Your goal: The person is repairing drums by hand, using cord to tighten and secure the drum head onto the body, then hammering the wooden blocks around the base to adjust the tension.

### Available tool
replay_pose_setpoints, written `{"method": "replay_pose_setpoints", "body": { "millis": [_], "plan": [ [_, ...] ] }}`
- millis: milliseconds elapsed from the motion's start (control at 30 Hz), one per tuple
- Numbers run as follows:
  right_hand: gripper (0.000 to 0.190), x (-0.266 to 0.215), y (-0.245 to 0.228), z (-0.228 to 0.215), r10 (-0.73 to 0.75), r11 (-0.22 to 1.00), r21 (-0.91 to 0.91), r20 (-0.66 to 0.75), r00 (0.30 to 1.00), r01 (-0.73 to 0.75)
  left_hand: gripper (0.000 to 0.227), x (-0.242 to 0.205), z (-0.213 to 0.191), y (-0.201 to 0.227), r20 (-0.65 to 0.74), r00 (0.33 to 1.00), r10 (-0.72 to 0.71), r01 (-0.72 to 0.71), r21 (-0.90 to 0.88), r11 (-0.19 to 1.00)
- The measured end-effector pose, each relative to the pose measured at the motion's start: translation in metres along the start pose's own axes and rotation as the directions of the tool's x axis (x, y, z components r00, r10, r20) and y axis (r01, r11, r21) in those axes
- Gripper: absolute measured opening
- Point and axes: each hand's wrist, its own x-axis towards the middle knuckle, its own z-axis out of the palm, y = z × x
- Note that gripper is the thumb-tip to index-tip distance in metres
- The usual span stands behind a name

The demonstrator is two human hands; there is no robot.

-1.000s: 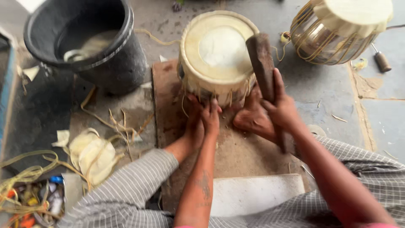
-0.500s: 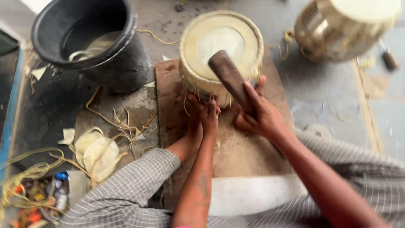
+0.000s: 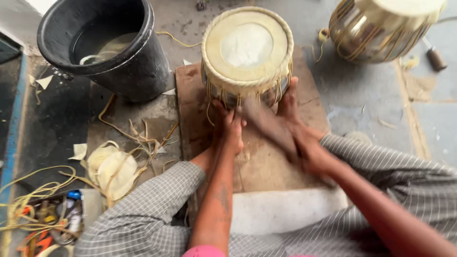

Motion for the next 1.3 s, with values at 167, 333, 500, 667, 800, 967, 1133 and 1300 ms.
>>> {"method": "replay_pose_setpoints", "body": {
  "millis": [167,333,500,667,800,967,1133,1300],
  "plan": [
    [0.060,-0.087,0.025,0.071,0.416,0.895,-0.173,0.658,0.628,-0.411,0.015,0.021,-0.010,-0.031,0.127,0.946,0.300,-0.303,0.010,0.953],
    [0.064,-0.055,0.053,0.113,0.263,0.947,-0.321,0.732,0.628,-0.022,0.021,0.026,0.006,-0.048,0.116,0.933,0.340,-0.358,0.216,0.909],
    [0.024,0.078,0.068,0.113,0.213,0.977,0.075,-0.283,0.935,-0.200,0.027,0.023,0.007,-0.046,0.113,0.918,0.381,-0.396,0.328,0.858],
    [0.026,0.152,0.009,0.101,0.305,0.951,0.272,-0.737,0.603,-0.149,0.028,0.011,0.016,-0.026,0.071,0.898,0.433,-0.410,0.491,0.769],
    [0.024,0.157,-0.002,0.097,0.433,0.895,0.409,-0.703,0.564,-0.178,0.024,0.001,0.020,-0.017,0.140,0.641,0.755,-0.605,0.697,0.384],
    [0.024,0.149,0.002,0.085,0.278,0.954,0.124,-0.705,0.652,-0.272,0.019,0.009,0.024,-0.024,0.125,0.733,0.669,-0.512,0.748,0.421],
    [0.011,0.142,0.016,0.105,0.433,0.850,0.524,-0.628,0.647,-0.061,0.018,0.011,0.025,-0.027,0.120,0.700,0.704,-0.509,0.776,0.373],
    [0.012,0.141,0.039,0.125,0.442,0.701,0.711,-0.379,0.813,-0.049,0.018,0.006,0.018,-0.008,0.140,0.745,0.652,-0.438,0.840,0.321]
  ]
}}
